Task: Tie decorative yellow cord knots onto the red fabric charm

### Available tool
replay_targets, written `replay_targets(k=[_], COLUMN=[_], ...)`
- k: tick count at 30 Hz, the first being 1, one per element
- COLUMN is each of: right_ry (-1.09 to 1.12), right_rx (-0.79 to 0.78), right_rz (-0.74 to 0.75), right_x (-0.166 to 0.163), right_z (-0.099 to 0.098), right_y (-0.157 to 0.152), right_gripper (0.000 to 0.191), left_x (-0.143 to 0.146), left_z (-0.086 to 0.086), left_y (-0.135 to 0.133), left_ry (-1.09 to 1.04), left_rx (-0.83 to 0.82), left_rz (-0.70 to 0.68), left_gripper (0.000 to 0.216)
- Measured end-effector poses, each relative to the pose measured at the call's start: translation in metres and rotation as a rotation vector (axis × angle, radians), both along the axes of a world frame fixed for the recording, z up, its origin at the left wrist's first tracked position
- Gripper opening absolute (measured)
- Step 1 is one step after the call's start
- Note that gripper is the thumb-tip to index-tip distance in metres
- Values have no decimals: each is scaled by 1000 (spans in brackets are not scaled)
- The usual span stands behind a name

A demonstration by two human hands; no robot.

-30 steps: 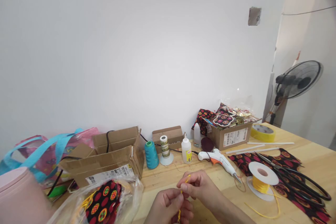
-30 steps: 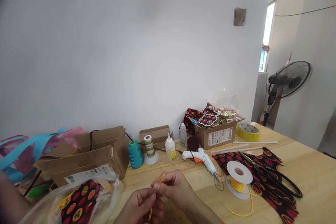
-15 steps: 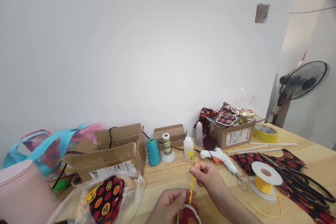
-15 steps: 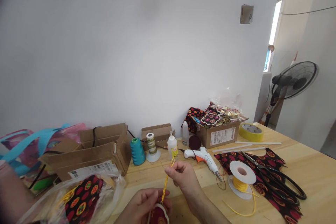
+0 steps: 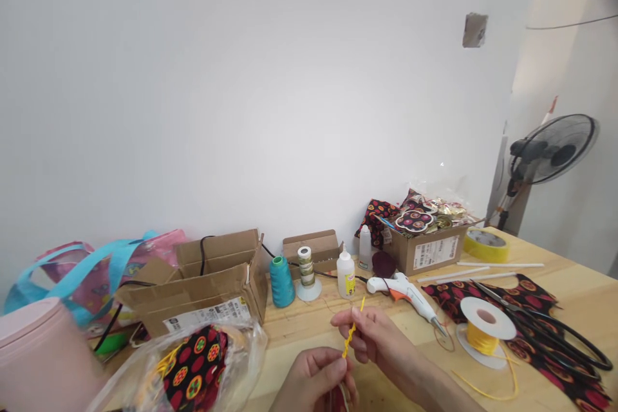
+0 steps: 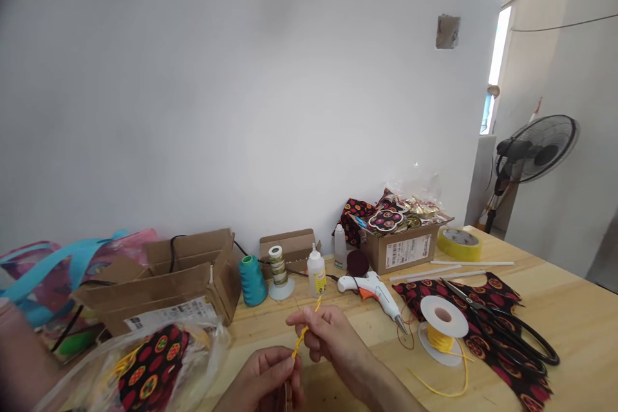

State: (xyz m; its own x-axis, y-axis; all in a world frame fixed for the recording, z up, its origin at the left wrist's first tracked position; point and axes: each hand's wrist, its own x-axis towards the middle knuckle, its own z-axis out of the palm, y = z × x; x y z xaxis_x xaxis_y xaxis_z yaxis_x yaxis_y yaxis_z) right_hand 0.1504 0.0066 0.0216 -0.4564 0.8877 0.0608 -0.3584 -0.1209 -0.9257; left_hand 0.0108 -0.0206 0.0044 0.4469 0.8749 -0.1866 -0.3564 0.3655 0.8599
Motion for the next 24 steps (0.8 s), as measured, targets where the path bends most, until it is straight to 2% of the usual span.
replay_targets(k=[3, 5, 8, 13, 19, 24], right_ry=[-88, -148, -185, -61, -161, -155], right_rx=[53, 149, 249, 72, 168, 211], right_rz=[-34, -53, -18, 40, -19, -73], right_x=[1, -1, -3, -1, 0, -4], right_z=[1, 1, 1, 0, 3, 7], right_y=[-1, -1, -2, -2, -4, -7], right_gripper=[31, 30, 31, 43, 27, 26], left_x=[0, 2, 5, 2, 0, 2], left_z=[2, 2, -1, -3, 1, 10], left_y=[0, 0, -1, -1, -2, -4], left_ry=[-45, -30, 35, 65, 54, 54], left_rx=[-1, 20, 77, 98, 128, 143], left_rz=[0, 12, 57, 25, -32, -47], left_gripper=[23, 26, 27, 28, 32, 29])
